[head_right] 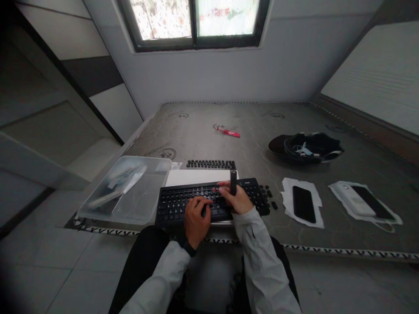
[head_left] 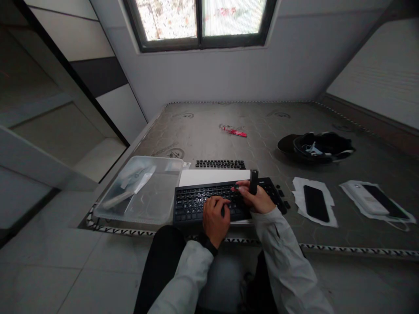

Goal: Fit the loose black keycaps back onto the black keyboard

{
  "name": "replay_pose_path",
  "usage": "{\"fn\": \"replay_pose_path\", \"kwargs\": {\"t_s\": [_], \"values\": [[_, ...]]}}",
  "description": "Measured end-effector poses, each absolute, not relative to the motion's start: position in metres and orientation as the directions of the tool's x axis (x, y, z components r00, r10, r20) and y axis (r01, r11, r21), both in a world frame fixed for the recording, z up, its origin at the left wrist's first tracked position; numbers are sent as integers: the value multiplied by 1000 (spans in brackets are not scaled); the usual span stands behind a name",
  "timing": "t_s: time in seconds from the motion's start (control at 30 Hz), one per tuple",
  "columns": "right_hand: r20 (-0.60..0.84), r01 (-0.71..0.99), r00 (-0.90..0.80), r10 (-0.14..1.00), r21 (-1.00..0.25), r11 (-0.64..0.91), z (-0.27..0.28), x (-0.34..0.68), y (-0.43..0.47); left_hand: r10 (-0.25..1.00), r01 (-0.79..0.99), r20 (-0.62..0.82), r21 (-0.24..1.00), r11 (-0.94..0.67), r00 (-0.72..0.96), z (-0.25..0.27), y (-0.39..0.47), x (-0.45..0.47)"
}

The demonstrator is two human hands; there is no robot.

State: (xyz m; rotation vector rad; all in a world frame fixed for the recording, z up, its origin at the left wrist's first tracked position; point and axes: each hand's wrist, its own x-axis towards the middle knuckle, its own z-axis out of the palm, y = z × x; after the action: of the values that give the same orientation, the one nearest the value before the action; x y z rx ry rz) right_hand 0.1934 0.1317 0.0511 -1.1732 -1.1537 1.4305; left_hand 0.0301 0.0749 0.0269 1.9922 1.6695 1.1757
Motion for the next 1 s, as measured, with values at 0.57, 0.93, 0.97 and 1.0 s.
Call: {"fn": "replay_pose_path", "kwargs": {"t_s": [0.57,0.93,0.97,1.0], "values": [[-98,-206,-244,965,-967,-150,65,190,122,926,705,376,650,-285,28,24,75,32],[-82,-189,-254,964,-973,-133,74,185,117,924,715,379,632,-299,52,26,75,31],[-75,-188,-256,964,-974,-125,77,185,116,926,712,373,636,-296,51,26,75,31],[-64,-184,-257,964,-976,-114,81,184,114,928,711,369,639,-292,50,26,75,31]]}}
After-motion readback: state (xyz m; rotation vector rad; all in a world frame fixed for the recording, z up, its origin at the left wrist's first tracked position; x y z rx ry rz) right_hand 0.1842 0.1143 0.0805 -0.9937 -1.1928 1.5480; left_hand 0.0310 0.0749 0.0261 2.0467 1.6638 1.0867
